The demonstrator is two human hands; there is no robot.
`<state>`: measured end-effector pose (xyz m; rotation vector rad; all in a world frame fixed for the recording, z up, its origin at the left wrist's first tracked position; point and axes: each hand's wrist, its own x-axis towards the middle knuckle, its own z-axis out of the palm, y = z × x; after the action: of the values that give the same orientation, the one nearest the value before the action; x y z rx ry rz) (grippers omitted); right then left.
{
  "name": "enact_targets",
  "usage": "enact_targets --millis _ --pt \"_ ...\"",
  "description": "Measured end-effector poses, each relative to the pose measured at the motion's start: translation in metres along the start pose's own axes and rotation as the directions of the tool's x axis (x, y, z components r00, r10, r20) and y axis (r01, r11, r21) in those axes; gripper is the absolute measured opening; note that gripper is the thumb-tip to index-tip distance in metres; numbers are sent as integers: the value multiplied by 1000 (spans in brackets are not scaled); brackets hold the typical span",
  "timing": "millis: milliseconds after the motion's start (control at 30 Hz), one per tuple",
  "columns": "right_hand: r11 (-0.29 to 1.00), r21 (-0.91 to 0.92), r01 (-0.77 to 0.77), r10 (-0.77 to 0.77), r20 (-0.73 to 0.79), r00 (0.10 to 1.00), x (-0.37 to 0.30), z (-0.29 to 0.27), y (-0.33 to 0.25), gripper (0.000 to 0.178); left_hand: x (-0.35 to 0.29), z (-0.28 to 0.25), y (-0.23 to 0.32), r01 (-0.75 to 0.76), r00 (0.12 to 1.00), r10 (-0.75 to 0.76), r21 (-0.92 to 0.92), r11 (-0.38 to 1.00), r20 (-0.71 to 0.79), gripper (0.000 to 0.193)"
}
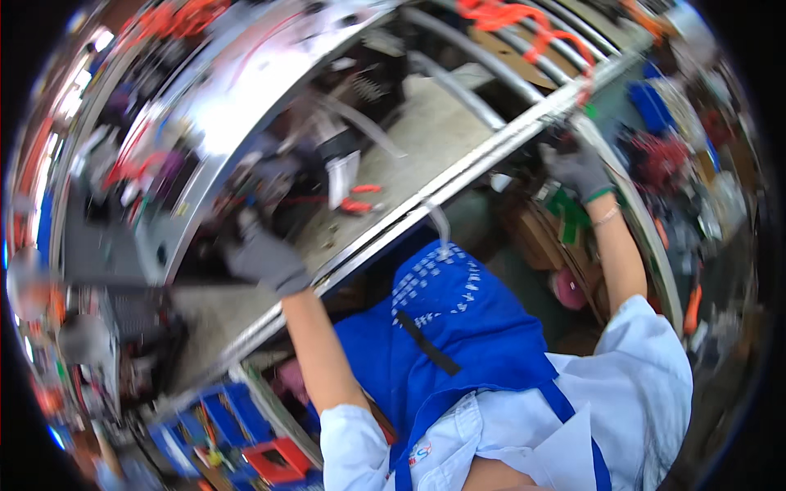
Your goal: Assemble internal components and wiring of an electronic power supply unit on an assembly line.
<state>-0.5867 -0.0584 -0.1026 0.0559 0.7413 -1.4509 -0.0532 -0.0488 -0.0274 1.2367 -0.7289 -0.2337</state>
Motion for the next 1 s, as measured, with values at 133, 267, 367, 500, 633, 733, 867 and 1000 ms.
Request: enact_targets --millis 133,267,367,500,633,733,867,1000 --pt "986 120 -119 117 19 993 68 -57 -79 15 -14 27 9 25 1000 -26 -148 989 -5 28" --pt "904 380 -195 226 -40 973 80 -41 -70 11 -9 21 5 73 994 -92 -285 956 -51 19" --pt "881 385 -275 263 83 961 42 -15 -53 12 -13 20 19 183 979 -204 -442 878 0 16" --pt "911 264 -317 214 354 910 -93 63 -2 33 -10 15 18 194 975 -223 -485 853 -3 16" --pt "997 40 -69 66 73 995 -192 119 42 54 -6 24 -2 140 982 -180 -436 889 -51 19" --pt "966 -79 -246 258 352 900 -200 127 67 68 -8 29 -1 103 985 -153 -448 888 -78 20" --pt "825 -526 -205 511 541 668 -179 139 101 73 -15 30 17 190 971 -236 -513 837 -26 21" --pt "492 -870 -33 621 324 714 -204 177 171 68 -11 21 4 117 983 -168 -465 877 -69 22"
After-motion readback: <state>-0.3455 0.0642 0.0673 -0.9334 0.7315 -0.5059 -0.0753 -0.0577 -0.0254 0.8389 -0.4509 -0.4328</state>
